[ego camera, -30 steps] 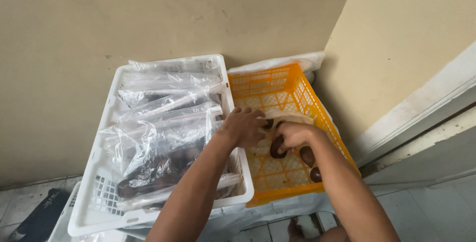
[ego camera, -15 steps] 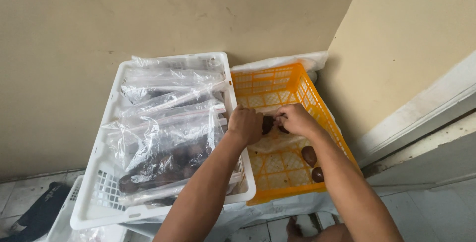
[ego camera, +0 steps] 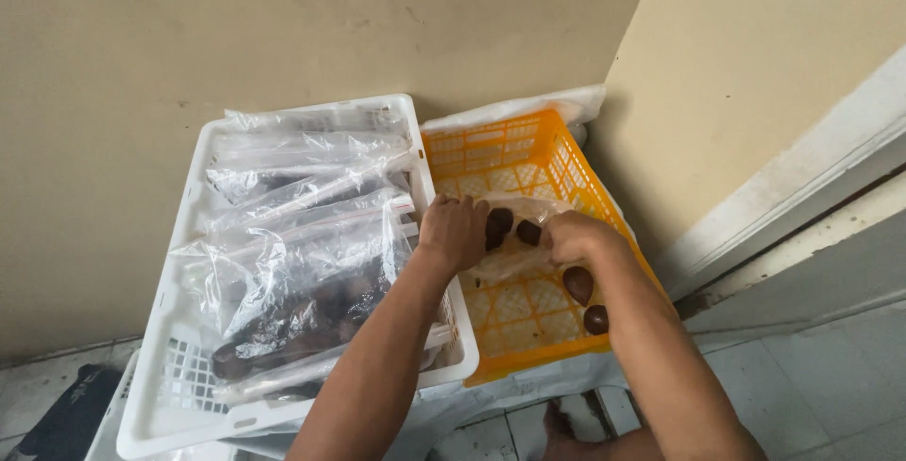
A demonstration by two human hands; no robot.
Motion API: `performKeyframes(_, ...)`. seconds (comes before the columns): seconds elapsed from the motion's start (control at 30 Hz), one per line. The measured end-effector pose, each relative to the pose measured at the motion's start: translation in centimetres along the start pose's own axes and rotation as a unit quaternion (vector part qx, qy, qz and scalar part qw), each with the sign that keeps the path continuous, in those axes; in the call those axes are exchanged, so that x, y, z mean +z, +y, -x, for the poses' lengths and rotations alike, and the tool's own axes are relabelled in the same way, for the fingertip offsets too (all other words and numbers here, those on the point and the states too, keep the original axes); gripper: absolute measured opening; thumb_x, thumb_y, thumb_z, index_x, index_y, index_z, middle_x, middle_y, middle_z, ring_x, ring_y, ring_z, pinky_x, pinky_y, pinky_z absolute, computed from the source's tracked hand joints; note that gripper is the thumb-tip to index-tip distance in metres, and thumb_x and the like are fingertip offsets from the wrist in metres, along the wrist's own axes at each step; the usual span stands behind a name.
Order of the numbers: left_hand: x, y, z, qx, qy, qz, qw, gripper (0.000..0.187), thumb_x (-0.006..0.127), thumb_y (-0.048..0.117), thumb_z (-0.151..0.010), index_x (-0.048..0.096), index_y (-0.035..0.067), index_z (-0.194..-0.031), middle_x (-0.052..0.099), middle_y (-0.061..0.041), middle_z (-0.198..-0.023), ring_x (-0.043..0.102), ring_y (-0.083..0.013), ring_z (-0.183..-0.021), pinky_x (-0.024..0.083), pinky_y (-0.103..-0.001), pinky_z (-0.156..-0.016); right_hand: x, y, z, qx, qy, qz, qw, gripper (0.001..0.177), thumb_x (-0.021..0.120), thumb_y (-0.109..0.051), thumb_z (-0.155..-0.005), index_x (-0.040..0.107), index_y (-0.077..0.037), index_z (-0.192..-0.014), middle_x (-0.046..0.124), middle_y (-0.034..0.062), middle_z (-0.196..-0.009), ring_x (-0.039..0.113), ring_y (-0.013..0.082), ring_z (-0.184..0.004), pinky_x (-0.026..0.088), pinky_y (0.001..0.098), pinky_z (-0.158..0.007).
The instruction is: Packing small brown fruits from a yellow crate into clear plastic zip-lock bags.
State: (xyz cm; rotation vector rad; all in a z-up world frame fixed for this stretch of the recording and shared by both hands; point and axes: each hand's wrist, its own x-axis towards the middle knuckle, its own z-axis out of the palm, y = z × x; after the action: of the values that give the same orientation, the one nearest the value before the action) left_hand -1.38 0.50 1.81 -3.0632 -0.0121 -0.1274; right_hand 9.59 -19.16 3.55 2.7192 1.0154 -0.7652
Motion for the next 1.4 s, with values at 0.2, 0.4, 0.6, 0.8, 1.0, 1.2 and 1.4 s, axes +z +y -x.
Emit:
performKeyframes(0.2,0.3,0.0,0.1,-0.001,-0.016,0.002,1.000,0.031,0.050,0.033,-0.085,0.059,0.018,-0.111,0.069,-0.006,-0.109,0.074,-0.0314,-0.100,0.038,-0.041,-0.092,-0.9,-1.8,2.7,0.017,-0.120,0.042,0.992,0.065,0.087,-0.034,-0.071,0.072,-0.008,-0.129,0.071,0.0186,-0.128,0.067,0.0359,-0.122,0.057,0.0450,-0.100)
performKeyframes(0.4,0.4,0.1,-0.2,0.006,-0.025,-0.007,1.000,0.034,0.051,0.032,-0.083,0.058,0.018,-0.112,0.070,-0.006,-0.110,0.074,-0.0311,-0.099,0.037,-0.042,-0.090,-0.2,-2.0,2.3,0.015,-0.123,0.008,0.992,0.064,0.084,-0.021,-0.072,0.067,0.001,-0.130,0.070,0.0239,-0.126,0.067,0.0401,-0.119,0.061,0.0487,-0.088)
performKeyframes(0.6,-0.1,0.2,0.3,0.014,-0.018,0.005,1.000,0.035,0.049,0.032,-0.083,0.058,0.016,-0.114,0.070,-0.007,-0.112,0.075,-0.0324,-0.098,0.037,-0.042,-0.089,-0.2,-0.8,1.5,0.033,-0.101,-0.078,0.991,0.066,0.081,-0.022,-0.072,0.066,-0.001,-0.132,0.070,0.0250,-0.125,0.069,0.0406,-0.116,0.065,0.0490,-0.079)
performKeyframes(0.8,1.1,0.3,0.1,0.006,0.004,-0.014,1.000,0.035,0.052,0.028,-0.080,0.057,0.014,-0.111,0.070,-0.008,-0.105,0.075,-0.0317,-0.093,0.036,-0.043,-0.091,1.1,0.0,0.0,0.026,-0.100,-0.371,0.923,0.059,0.066,-0.043,-0.090,0.071,0.006,-0.122,0.067,0.0289,-0.114,0.070,0.0424,-0.098,0.065,0.0531,-0.066)
performKeyframes(1.0,0.7,0.2,0.4,0.018,0.032,-0.003,0.999,0.033,0.053,0.029,-0.081,0.057,0.015,-0.110,0.070,-0.007,-0.102,0.075,-0.0319,-0.091,0.036,-0.044,-0.090,1.2,0.3,-0.7,-0.034,-0.025,-0.330,0.943,0.051,0.053,-0.043,-0.094,0.079,0.001,-0.089,0.071,0.0213,-0.075,0.064,0.0272,-0.050,0.055,0.0335,-0.042)
performKeyframes(1.2,1.9,-0.2,-0.1,0.029,0.061,0.005,0.998,0.033,0.051,0.030,-0.078,0.056,0.014,-0.106,0.070,-0.008,-0.095,0.075,-0.0335,-0.084,0.037,-0.044,-0.084,0.6,0.1,-2.0,0.009,0.017,-0.473,0.881,0.063,0.058,-0.048,-0.099,0.063,0.002,-0.137,0.062,0.0379,-0.118,0.074,0.0388,-0.064,0.063,0.0400,-0.049)
performKeyframes(1.4,2.6,-0.2,-0.2,0.030,0.084,-0.015,0.996,0.035,0.053,0.031,-0.077,0.060,0.015,-0.107,0.072,-0.007,-0.094,0.077,-0.0323,-0.085,0.038,-0.046,-0.084,3.0,2.0,-5.3,-0.058,0.137,-0.411,0.900,0.025,0.073,-0.014,-0.089,0.072,-0.003,-0.111,0.076,0.0205,-0.089,0.077,0.0290,-0.062,0.064,0.0377,-0.049)
